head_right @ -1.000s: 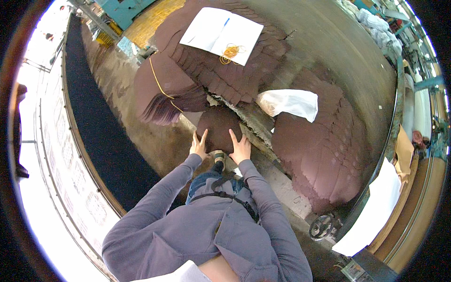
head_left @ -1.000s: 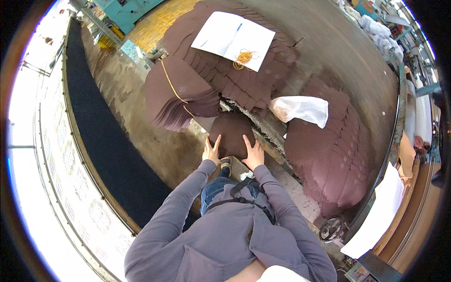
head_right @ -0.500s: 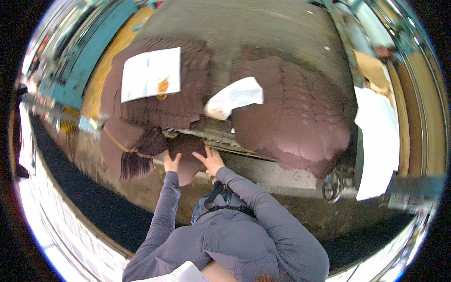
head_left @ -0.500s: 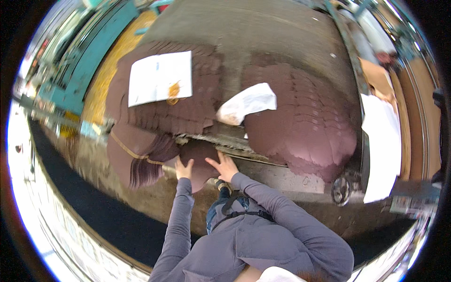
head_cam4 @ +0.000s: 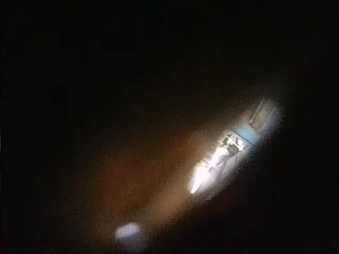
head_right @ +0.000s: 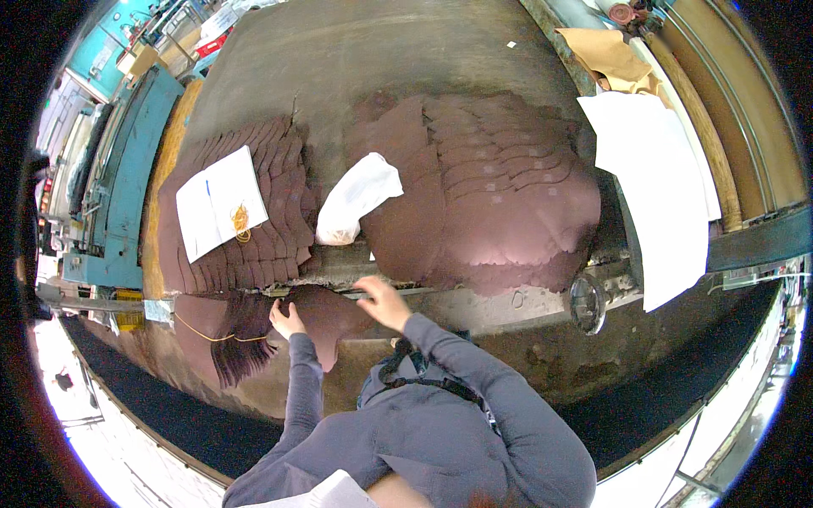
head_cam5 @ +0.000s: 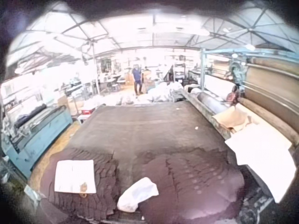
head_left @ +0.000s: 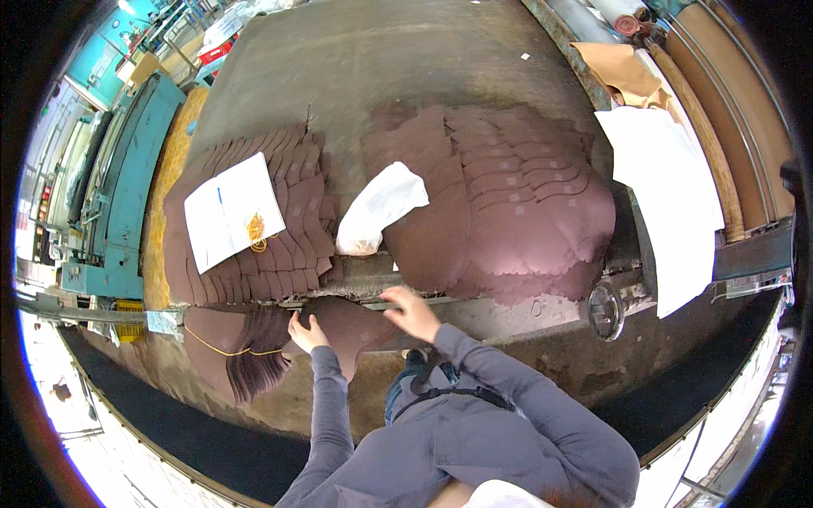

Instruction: The person repeatedly picks up stacks of brown fabric pieces from a work table, wraps a yellow rubber band around each stack, and places the bundled stack back on the table. The process is repeated for multiple stacks.

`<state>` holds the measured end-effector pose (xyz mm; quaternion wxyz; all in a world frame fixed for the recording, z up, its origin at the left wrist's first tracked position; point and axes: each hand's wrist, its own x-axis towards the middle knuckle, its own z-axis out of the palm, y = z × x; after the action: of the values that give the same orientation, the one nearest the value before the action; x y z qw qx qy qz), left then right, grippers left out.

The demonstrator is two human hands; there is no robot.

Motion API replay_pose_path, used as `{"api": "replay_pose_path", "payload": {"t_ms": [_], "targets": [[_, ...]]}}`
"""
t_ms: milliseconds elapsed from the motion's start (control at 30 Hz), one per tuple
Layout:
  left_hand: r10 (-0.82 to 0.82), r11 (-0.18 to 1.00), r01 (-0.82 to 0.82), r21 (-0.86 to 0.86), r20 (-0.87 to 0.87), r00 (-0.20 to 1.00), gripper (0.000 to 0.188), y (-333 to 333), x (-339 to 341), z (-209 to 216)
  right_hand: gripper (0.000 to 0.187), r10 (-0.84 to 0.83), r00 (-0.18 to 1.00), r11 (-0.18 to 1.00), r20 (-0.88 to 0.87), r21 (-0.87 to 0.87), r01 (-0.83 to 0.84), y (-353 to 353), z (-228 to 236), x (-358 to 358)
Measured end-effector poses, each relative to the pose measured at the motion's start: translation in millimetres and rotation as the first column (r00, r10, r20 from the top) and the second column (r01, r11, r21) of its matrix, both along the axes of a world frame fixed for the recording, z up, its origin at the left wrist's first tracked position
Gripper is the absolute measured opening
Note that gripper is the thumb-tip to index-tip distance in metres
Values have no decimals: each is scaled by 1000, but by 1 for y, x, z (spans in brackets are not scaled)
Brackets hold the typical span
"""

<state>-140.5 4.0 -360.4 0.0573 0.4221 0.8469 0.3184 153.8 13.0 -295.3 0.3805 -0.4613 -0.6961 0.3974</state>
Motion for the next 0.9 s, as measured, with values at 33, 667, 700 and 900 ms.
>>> {"api": "replay_pose_path", "payload": {"t_ms": [33, 667, 700, 900], "targets": [[-76, 994, 71, 77, 59, 995, 37, 7, 20, 13, 40, -209, 971, 972, -116, -131, 194, 3, 8, 21], [-610, 621, 730, -286, 409, 679, 32, 359, 198, 52, 52, -728, 646, 599, -230, -673, 434, 37, 13, 160], [-790, 569, 819, -75, 225, 570, 35, 369, 215, 56, 52, -758, 591, 595, -276, -663, 454, 43, 8, 155], [-800, 532, 845, 62, 366, 476, 58, 472, 260, 12, 45, -810, 524, 511, -265, -758, 406, 78, 22, 142]]}}
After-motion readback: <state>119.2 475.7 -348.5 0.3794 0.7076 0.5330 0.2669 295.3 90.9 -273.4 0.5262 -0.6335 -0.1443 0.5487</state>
